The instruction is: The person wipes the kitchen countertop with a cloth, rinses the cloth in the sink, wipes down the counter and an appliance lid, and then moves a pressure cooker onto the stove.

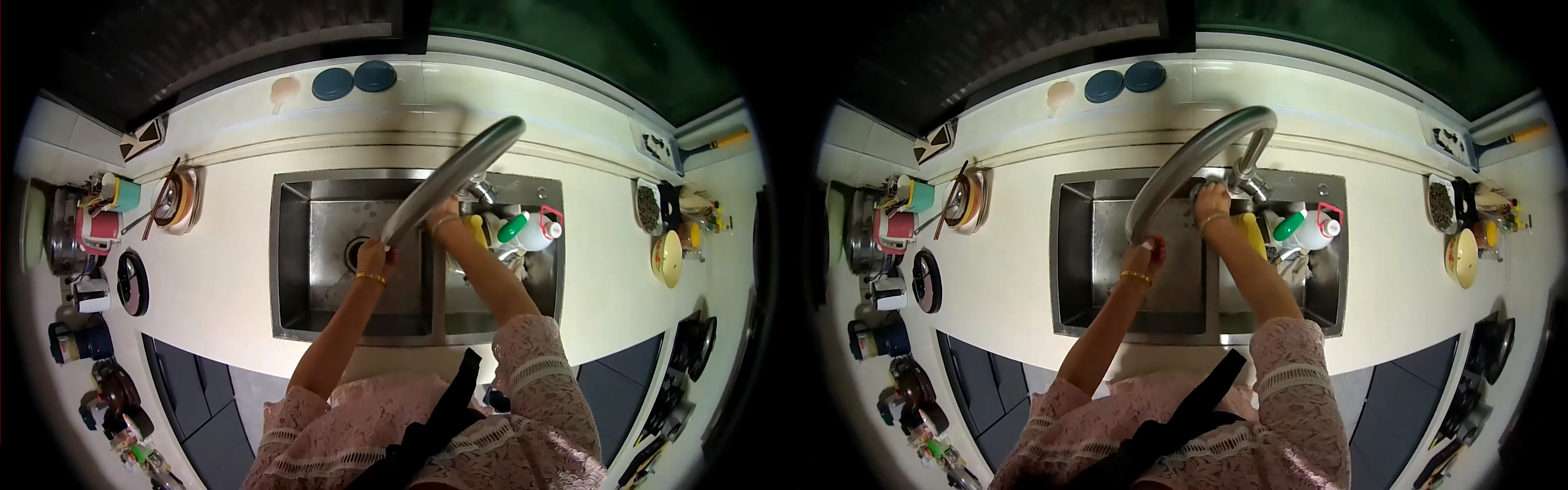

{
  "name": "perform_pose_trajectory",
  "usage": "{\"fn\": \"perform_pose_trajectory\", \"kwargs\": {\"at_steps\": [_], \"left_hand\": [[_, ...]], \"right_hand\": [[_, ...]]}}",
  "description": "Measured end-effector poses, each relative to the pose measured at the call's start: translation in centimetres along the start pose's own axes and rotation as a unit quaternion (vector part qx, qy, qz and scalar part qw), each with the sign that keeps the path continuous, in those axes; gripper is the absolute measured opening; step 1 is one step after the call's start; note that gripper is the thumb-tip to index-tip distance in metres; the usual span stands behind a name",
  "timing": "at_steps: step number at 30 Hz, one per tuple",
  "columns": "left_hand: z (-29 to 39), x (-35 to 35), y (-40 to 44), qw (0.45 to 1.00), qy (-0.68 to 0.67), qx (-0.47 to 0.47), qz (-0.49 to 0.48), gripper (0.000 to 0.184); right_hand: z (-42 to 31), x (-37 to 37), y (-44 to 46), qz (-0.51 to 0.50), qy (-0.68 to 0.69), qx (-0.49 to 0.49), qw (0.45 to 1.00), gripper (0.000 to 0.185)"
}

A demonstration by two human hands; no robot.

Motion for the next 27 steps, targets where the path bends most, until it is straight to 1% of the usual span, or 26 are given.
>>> {"fn": "perform_pose_trajectory", "kwargs": {"at_steps": [1, 2, 3, 4, 5, 7, 8, 10, 11, 12, 13, 15, 17, 18, 19, 20, 21, 22, 23, 24, 25, 27], "left_hand": [[0.1, 0.0, -0.7, 1.000, 0.014, -0.010, 0.014, 0.016], [0.2, -0.1, -0.9, 1.000, 0.014, -0.011, 0.007, 0.016], [0.4, 0.2, -1.1, 0.999, 0.014, -0.012, -0.032, 0.018], [0.5, 0.6, -1.1, 0.997, 0.012, -0.014, -0.071, 0.021], [0.6, 0.7, -1.0, 0.997, 0.012, -0.017, -0.079, 0.021], [0.4, 0.6, -0.5, 0.994, -0.085, -0.034, -0.058, 0.021], [0.2, 0.9, -0.2, 0.993, -0.082, -0.041, -0.068, 0.021], [0.6, 0.7, 1.4, 0.996, -0.058, 0.000, -0.064, 0.016], [0.2, 0.6, 4.0, 0.996, -0.050, -0.009, -0.076, 0.016], [-1.2, -0.1, 7.8, 0.994, -0.087, -0.053, -0.049, 0.015], [-2.8, -0.4, 9.6, 0.988, -0.121, -0.097, -0.018, 0.014], [0.9, 2.0, 2.0, 0.999, -0.026, -0.022, -0.033, 0.016], [1.8, 2.8, 1.1, 0.994, 0.053, 0.067, -0.071, 0.017], [1.7, 3.0, 0.8, 0.993, 0.065, 0.059, -0.078, 0.017], [2.3, 3.6, 0.0, 0.977, 0.157, 0.107, -0.096, 0.017], [3.0, 4.2, -0.7, 0.950, 0.245, 0.156, -0.113, 0.016], [3.0, 4.1, -1.2, 0.949, 0.251, 0.155, -0.115, 0.016], [3.1, 4.4, -1.8, 0.947, 0.238, 0.159, -0.142, 0.016], [3.3, 4.8, -2.0, 0.946, 0.224, 0.164, -0.168, 0.016], [3.0, 4.5, 0.0, 0.944, 0.248, 0.141, -0.168, 0.016], [3.1, 3.9, 1.8, 0.944, 0.249, 0.143, -0.165, 0.016], [3.0, 2.5, 4.2, 0.945, 0.231, 0.184, -0.143, 0.019]], "right_hand": [[-0.3, 0.8, -1.6, -0.048, 0.046, 0.012, 0.998, 0.029], [-0.6, 1.0, -3.9, -0.043, 0.061, 0.000, 0.997, 0.027], [-0.9, 1.1, -6.5, -0.037, 0.075, -0.011, 0.996, 0.026], [-1.2, 0.7, -9.3, -0.075, 0.086, -0.033, 0.993, 0.026], [-1.6, 0.3, -12.4, -0.114, 0.098, -0.054, 0.987, 0.026], [-2.8, 0.7, -18.4, -0.147, 0.148, -0.027, 0.978, 0.028], [-3.6, 1.6, -21.0, -0.145, 0.190, -0.009, 0.971, 0.029], [-4.9, 3.5, -26.0, -0.127, 0.258, 0.041, 0.957, 0.030], [-5.1, 4.1, -27.7, -0.110, 0.283, 0.072, 0.950, 0.032], [-4.9, 4.5, -28.8, -0.111, 0.285, 0.088, 0.948, 0.032], [-4.9, 5.2, -30.0, -0.132, 0.291, 0.098, 0.942, 0.032], [-5.2, 6.7, -32.6, -0.165, 0.310, 0.124, 0.928, 0.033], [-3.8, 8.1, -35.2, -0.164, 0.307, 0.163, 0.923, 0.038], [-2.7, 9.8, -36.4, -0.190, 0.283, 0.195, 0.920, 0.041], [-0.9, 9.9, -37.6, -0.199, 0.291, 0.232, 0.907, 0.041], [1.1, 11.0, -38.6, -0.256, 0.292, 0.257, 0.885, 0.043], [3.3, 13.1, -39.6, -0.278, 0.275, 0.309, 0.867, 0.044], [5.8, 14.1, -40.7, -0.253, 0.233, 0.372, 0.862, 0.042], [8.1, 15.7, -41.7, -0.262, 0.227, 0.403, 0.847, 0.041], [10.2, 19.2, -42.3, -0.263, 0.271, 0.416, 0.827, 0.043], [12.8, 18.5, -43.5, -0.175, 0.316, 0.525, 0.770, 0.045], [15.3, 15.5, -42.8, -0.081, 0.373, 0.511, 0.770, 0.047]]}}
Point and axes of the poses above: each hand's wrist, its own y-axis towards the middle knuckle, its own x-axis out of the palm, z = x × y, the point moved 7 cm from there along y, towards the middle knuckle, and after that the axes turned 15 degrees about -y, right-handed, at the moved point
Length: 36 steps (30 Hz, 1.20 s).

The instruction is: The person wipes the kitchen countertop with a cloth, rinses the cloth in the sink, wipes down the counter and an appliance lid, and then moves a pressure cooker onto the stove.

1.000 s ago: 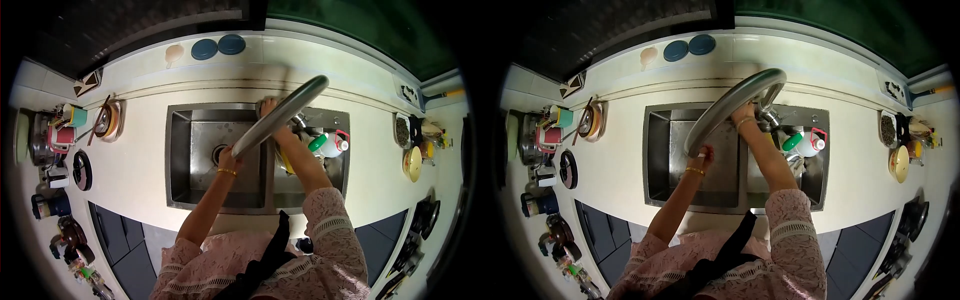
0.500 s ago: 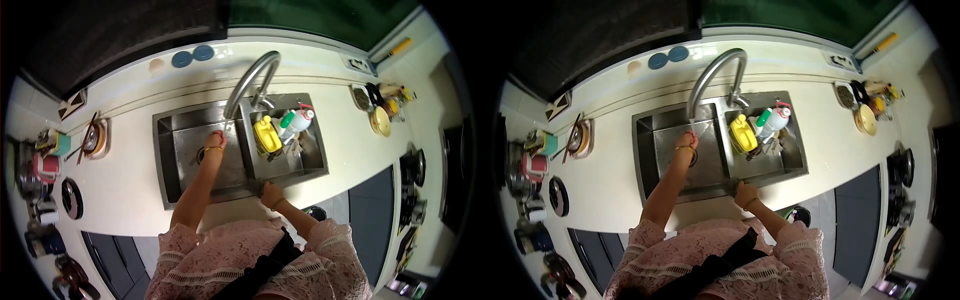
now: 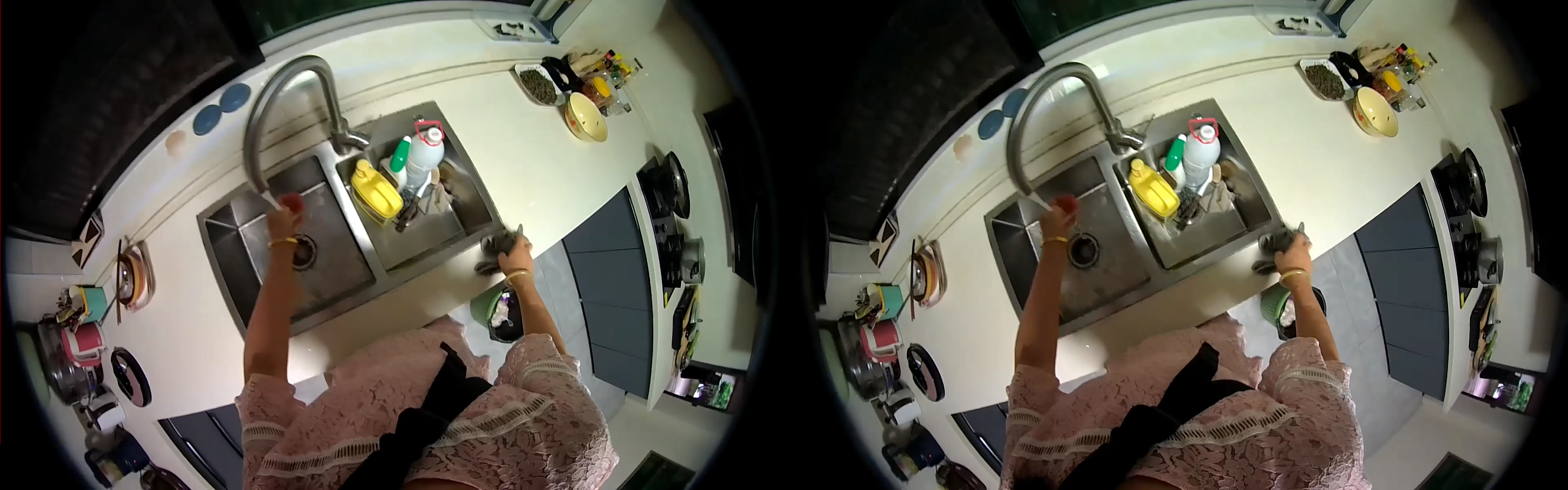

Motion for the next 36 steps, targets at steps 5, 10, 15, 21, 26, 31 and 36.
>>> {"fn": "perform_pose_trajectory", "kwargs": {"at_steps": [5, 10, 15, 21, 26, 31, 36], "left_hand": [[3.3, 2.6, -4.0, 0.999, -0.010, -0.044, 0.014, 0.027], [2.5, 1.6, -3.3, 0.999, 0.013, -0.037, 0.038, 0.032], [3.9, 3.2, -5.1, 0.987, 0.017, -0.034, 0.155, 0.038], [8.0, 3.8, -6.5, 0.977, 0.078, 0.009, 0.198, 0.053], [7.7, 2.2, -5.6, 0.977, -0.058, 0.064, 0.195, 0.032], [6.0, 2.0, -5.6, 0.979, -0.069, 0.081, 0.171, 0.018], [3.8, 1.2, -6.8, 0.975, -0.090, 0.054, 0.193, 0.016]], "right_hand": [[1.5, 5.4, 6.2, 0.057, 0.062, -0.142, 0.986, 0.043], [-2.5, 4.2, 4.8, 0.030, 0.130, -0.271, 0.953, 0.030], [-13.3, 8.0, -5.2, -0.253, 0.119, -0.493, 0.824, 0.031], [-5.6, 3.7, 7.9, -0.091, 0.269, -0.338, 0.897, 0.022], [-2.1, -2.3, 21.9, 0.050, 0.329, -0.152, 0.931, 0.013], [-13.1, 3.1, 32.4, -0.143, 0.444, -0.212, 0.859, 0.026], [-31.3, 2.5, 30.3, -0.370, 0.294, -0.339, 0.813, 0.036]]}}
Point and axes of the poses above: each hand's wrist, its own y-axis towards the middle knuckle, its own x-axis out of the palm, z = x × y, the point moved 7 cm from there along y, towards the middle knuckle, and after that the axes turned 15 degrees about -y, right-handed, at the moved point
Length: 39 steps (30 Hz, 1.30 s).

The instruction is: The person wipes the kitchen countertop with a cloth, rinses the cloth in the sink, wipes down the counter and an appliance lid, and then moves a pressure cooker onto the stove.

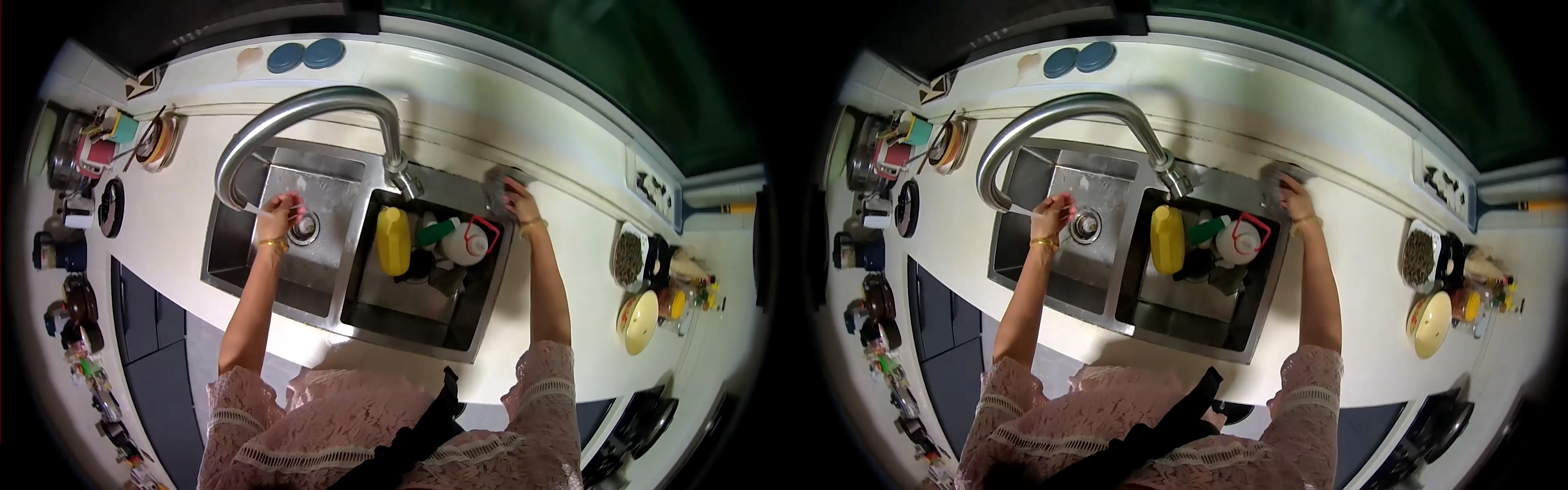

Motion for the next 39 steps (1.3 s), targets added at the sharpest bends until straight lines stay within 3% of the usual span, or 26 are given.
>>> {"fn": "perform_pose_trajectory", "kwargs": {"at_steps": [3, 5, 6, 8, 10, 12, 14, 16, 19, 20, 22, 23, 24, 28, 30, 32, 35, 39], "left_hand": [[-0.8, -0.8, -0.7, 0.999, 0.012, -0.022, 0.029, 0.015], [-1.8, -1.3, -0.6, 1.000, 0.008, -0.025, -0.001, 0.016], [-2.0, -1.5, -0.7, 1.000, 0.003, -0.023, -0.016, 0.016], [-2.2, -1.3, -1.6, 1.000, -0.006, -0.025, 0.001, 0.017], [-2.4, -1.1, -2.2, 0.999, 0.000, -0.031, 0.009, 0.018], [-3.4, -1.2, -1.9, 0.999, -0.008, -0.038, -0.018, 0.017], [-3.3, -0.5, -2.3, 0.999, 0.004, -0.043, -0.006, 0.017], [-3.6, -0.2, -2.6, 0.999, -0.004, -0.050, -0.004, 0.017], [-4.1, -0.5, -2.5, 0.998, -0.007, -0.063, -0.010, 0.017], [-4.2, -0.8, -2.5, 0.998, -0.005, -0.069, -0.015, 0.017], [-3.8, -1.8, -2.6, 0.998, -0.013, -0.065, -0.007, 0.017], [-3.3, -2.3, -2.7, 0.998, -0.017, -0.056, 0.000, 0.016], [-2.9, -2.9, -2.8, 0.999, -0.022, -0.048, 0.007, 0.016], [-2.7, -5.1, -3.1, 0.999, -0.026, -0.031, 0.021, 0.016], [-3.0, -5.2, -3.3, 0.998, -0.051, -0.022, 0.014, 0.015], [-3.0, -5.5, -3.6, 0.998, -0.039, -0.019, 0.036, 0.014], [-3.6, -6.0, -2.9, 0.996, 0.042, 0.070, 0.031, 0.016], [-3.2, -5.8, -3.9, 1.000, 0.016, 0.026, 0.000, 0.015]], "right_hand": [[-8.9, 6.5, 2.1, -0.155, -0.057, -0.022, 0.986, 0.034], [-11.8, 10.0, 3.6, -0.197, -0.095, -0.053, 0.974, 0.033], [-13.1, 12.5, 4.7, -0.261, -0.134, -0.190, 0.937, 0.032], [-17.0, 16.1, 4.3, -0.330, -0.175, -0.329, 0.867, 0.030], [-17.5, 19.1, 4.7, -0.418, -0.089, -0.099, 0.898, 0.044], [-15.3, 21.3, 8.2, -0.436, -0.041, -0.045, 0.898, 0.046], [-18.3, 22.2, 6.1, -0.501, -0.014, -0.221, 0.837, 0.047], [-18.9, 22.6, 4.7, -0.510, -0.083, -0.245, 0.821, 0.045], [-19.9, 23.0, 2.8, -0.485, -0.262, -0.305, 0.777, 0.039], [-19.3, 23.2, 2.9, -0.488, -0.262, -0.304, 0.775, 0.039], [-17.9, 22.3, 5.7, -0.391, -0.209, -0.218, 0.870, 0.039], [-18.4, 21.7, 5.8, -0.339, -0.273, -0.310, 0.845, 0.035], [-18.0, 21.2, 6.0, -0.343, -0.277, -0.314, 0.841, 0.035], [-13.7, 16.7, 9.1, -0.021, -0.575, -0.398, 0.714, 0.029], [-15.6, 13.9, 4.3, -0.010, -0.472, -0.273, 0.838, 0.025], [-13.5, 10.3, 4.7, 0.028, -0.345, -0.203, 0.916, 0.014], [-17.6, 8.2, -2.9, 0.000, -0.263, -0.200, 0.944, 0.005], [-19.6, 9.8, -12.2, -0.014, -0.247, -0.229, 0.941, 0.011]]}}
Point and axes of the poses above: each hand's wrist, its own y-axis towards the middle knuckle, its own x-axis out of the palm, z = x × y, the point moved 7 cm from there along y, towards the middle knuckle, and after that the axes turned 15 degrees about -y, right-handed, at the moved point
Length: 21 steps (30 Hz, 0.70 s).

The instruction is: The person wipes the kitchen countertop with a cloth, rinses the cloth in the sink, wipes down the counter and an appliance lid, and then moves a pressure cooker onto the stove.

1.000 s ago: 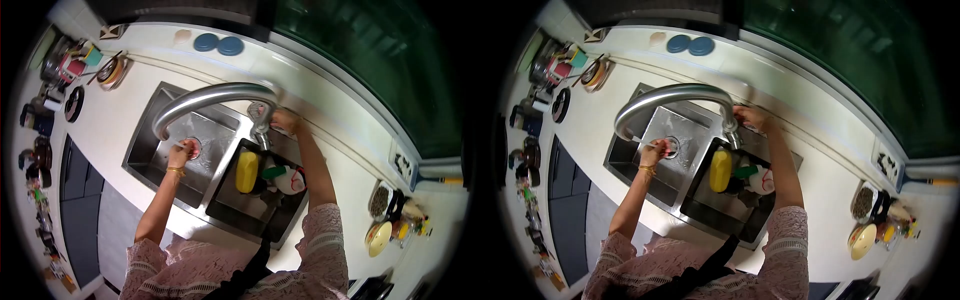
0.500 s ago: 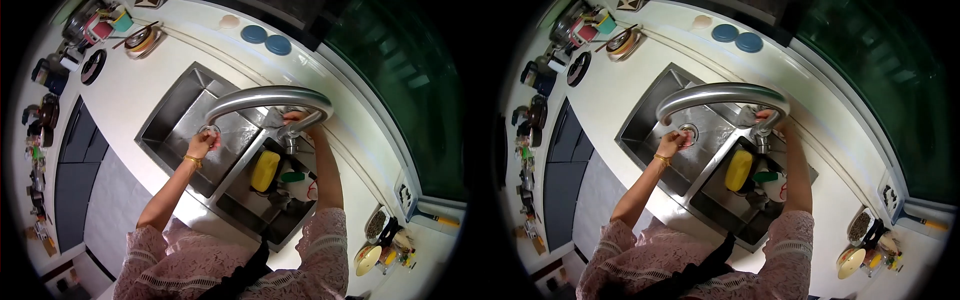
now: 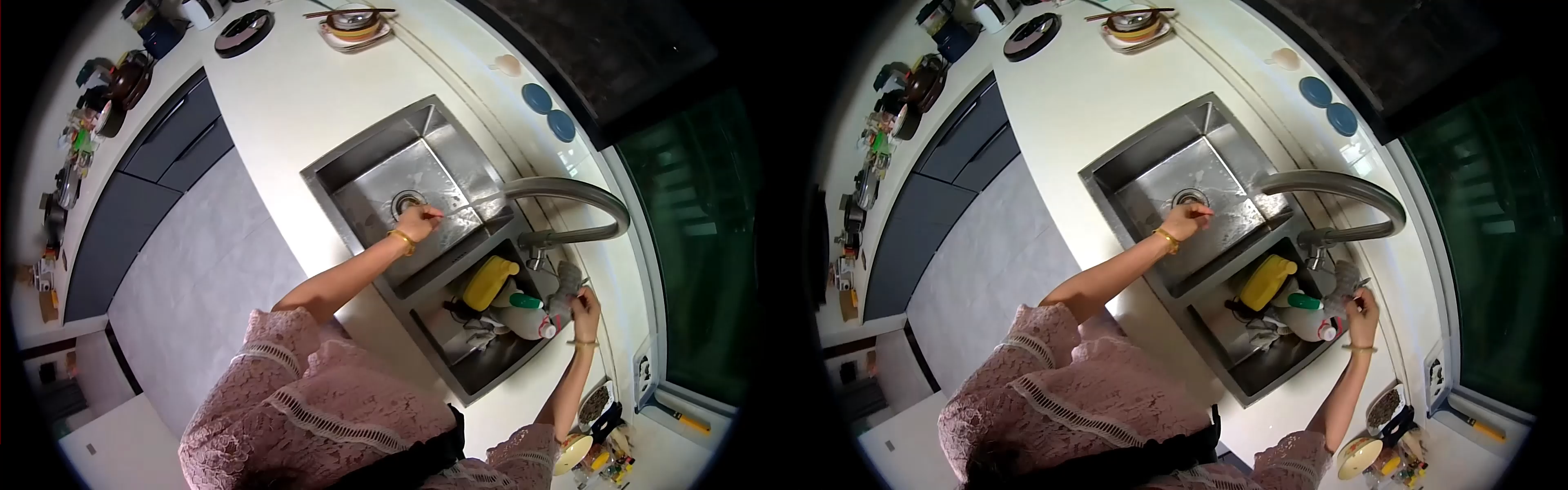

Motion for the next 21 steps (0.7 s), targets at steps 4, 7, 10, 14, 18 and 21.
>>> {"fn": "perform_pose_trajectory", "kwargs": {"at_steps": [4, 7, 10, 14, 18, 21], "left_hand": [[-0.1, -0.2, -0.4, 0.993, -0.077, -0.083, -0.039, 0.012], [1.5, -1.8, 0.0, 0.991, -0.073, -0.094, -0.053, 0.013], [1.6, -3.6, 1.6, 0.989, -0.072, -0.100, -0.076, 0.013], [3.1, -7.8, 4.4, 0.986, -0.065, -0.101, -0.116, 0.016], [7.4, -11.6, 6.0, 0.982, -0.074, -0.086, -0.150, 0.018], [10.8, -14.6, 7.1, 0.984, -0.083, -0.078, -0.139, 0.018]], "right_hand": [[-2.8, 9.6, -7.4, -0.057, 0.019, -0.084, 0.995, 0.022], [-5.9, 21.6, -12.4, -0.150, 0.012, -0.020, 0.988, 0.030], [-9.7, 31.6, -15.5, -0.131, -0.111, -0.182, 0.968, 0.041], [-17.7, 37.2, -11.5, -0.100, -0.126, -0.148, 0.976, 0.045], [-25.1, 45.3, -6.0, -0.158, -0.089, -0.269, 0.946, 0.042], [-31.0, 49.9, -3.2, -0.197, -0.047, -0.335, 0.920, 0.038]]}}
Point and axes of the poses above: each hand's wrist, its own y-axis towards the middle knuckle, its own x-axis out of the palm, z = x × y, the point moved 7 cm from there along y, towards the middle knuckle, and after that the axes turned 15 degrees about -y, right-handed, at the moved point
